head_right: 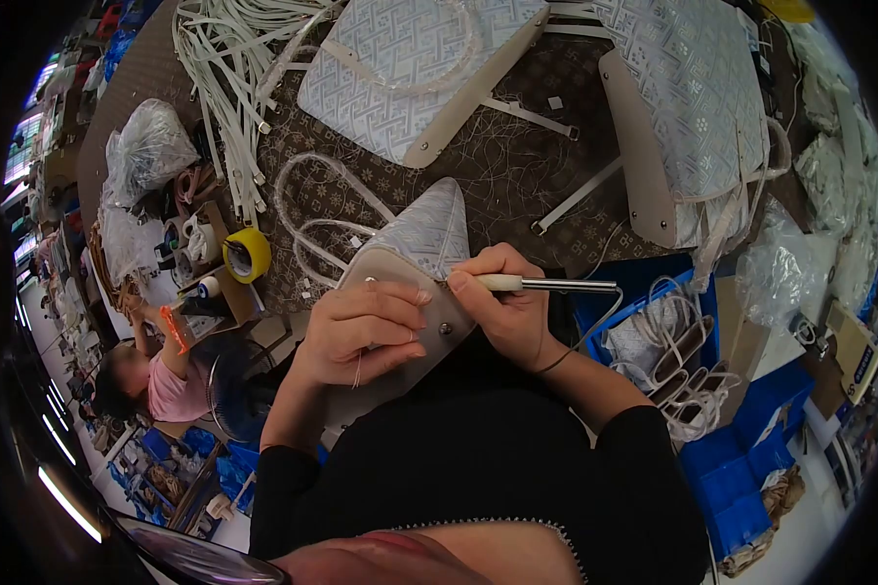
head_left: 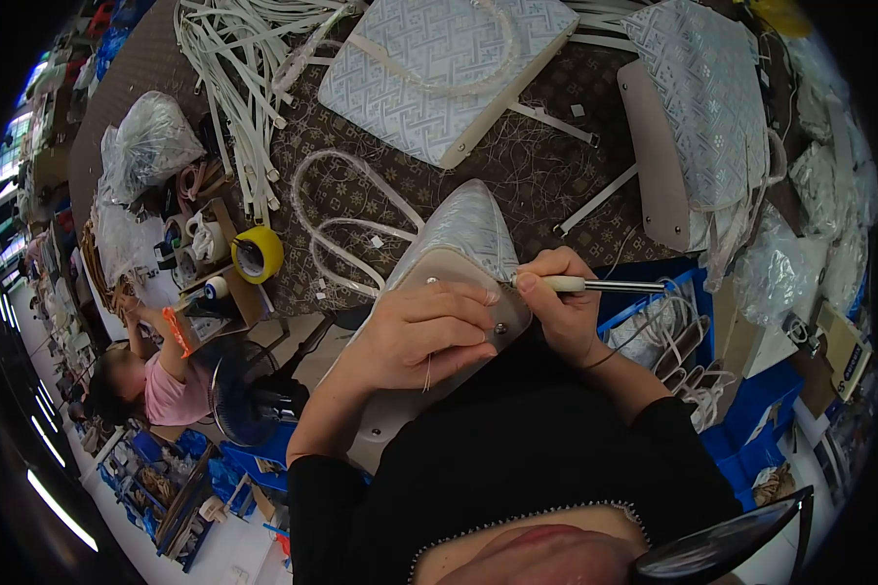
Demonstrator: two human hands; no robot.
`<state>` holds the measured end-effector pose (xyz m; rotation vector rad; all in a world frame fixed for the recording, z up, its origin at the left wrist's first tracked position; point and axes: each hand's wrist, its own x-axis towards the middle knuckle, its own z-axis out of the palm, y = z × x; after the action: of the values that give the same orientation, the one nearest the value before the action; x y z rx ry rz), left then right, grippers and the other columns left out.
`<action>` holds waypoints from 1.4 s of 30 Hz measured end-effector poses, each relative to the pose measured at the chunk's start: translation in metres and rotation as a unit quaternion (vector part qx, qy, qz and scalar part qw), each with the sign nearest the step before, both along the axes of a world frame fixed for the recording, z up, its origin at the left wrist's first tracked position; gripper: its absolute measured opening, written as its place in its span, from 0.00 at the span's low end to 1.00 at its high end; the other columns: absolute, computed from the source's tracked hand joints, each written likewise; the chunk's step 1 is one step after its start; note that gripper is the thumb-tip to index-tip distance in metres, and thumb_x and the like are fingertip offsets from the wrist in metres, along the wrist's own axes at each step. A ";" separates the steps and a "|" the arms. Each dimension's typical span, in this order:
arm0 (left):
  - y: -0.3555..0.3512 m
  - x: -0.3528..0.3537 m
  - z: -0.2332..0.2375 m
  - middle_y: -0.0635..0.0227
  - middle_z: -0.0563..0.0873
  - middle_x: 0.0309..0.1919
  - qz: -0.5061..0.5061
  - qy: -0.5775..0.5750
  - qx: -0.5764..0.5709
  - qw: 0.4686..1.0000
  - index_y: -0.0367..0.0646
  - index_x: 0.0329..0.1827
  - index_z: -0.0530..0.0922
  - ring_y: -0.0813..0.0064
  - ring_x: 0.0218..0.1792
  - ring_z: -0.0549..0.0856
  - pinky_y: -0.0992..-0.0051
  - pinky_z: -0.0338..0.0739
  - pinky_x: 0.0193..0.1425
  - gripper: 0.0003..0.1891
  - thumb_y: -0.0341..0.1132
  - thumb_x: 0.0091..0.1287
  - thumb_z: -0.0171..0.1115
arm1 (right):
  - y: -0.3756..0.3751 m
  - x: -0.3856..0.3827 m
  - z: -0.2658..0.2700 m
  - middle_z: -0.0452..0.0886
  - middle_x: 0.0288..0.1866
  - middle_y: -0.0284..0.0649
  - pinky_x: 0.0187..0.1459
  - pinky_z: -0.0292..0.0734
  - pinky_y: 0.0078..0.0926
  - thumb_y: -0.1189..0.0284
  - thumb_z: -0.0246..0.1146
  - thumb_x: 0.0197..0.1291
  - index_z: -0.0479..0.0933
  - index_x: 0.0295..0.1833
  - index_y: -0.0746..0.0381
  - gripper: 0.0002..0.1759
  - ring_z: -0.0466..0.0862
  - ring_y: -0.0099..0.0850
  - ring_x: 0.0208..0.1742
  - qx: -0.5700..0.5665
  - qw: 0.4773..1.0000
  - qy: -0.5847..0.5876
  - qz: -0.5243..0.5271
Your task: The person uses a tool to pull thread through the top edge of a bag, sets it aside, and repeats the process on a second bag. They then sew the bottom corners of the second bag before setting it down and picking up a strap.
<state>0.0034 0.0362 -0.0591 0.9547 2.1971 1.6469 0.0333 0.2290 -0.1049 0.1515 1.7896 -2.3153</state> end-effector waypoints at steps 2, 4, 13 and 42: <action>0.000 0.000 0.000 0.70 0.83 0.34 0.001 -0.001 0.002 1.000 0.42 0.29 0.78 0.67 0.44 0.84 0.73 0.80 0.43 0.09 0.28 0.48 0.71 | 0.000 0.000 0.000 0.72 0.26 0.31 0.27 0.60 0.12 0.80 0.58 0.58 0.71 0.36 0.63 0.02 0.65 0.14 0.25 0.012 1.000 0.011 0.005; 0.000 0.000 0.000 0.70 0.83 0.34 -0.001 0.000 0.001 1.000 0.42 0.29 0.77 0.67 0.44 0.83 0.73 0.80 0.43 0.09 0.28 0.48 0.71 | 0.000 0.000 0.000 0.73 0.27 0.31 0.27 0.60 0.12 0.80 0.58 0.58 0.71 0.36 0.63 0.02 0.66 0.14 0.25 0.013 1.000 0.014 0.006; 0.000 0.000 0.000 0.70 0.83 0.34 -0.001 -0.005 0.001 1.000 0.42 0.29 0.77 0.66 0.44 0.83 0.73 0.79 0.43 0.09 0.27 0.48 0.71 | 0.002 0.001 -0.002 0.75 0.28 0.31 0.30 0.65 0.12 0.78 0.61 0.57 0.75 0.35 0.64 0.02 0.71 0.13 0.28 -0.011 1.000 -0.008 -0.003; -0.001 0.000 -0.001 0.68 0.81 0.32 0.007 -0.010 0.024 1.000 0.42 0.28 0.76 0.65 0.42 0.83 0.72 0.79 0.42 0.10 0.27 0.47 0.71 | 0.002 0.000 0.000 0.76 0.28 0.31 0.32 0.67 0.12 0.77 0.62 0.57 0.75 0.36 0.64 0.03 0.71 0.14 0.29 -0.008 1.000 -0.018 -0.003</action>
<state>0.0038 0.0352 -0.0605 0.9331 2.1653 1.7152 0.0336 0.2308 -0.1048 0.1956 1.7568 -2.3149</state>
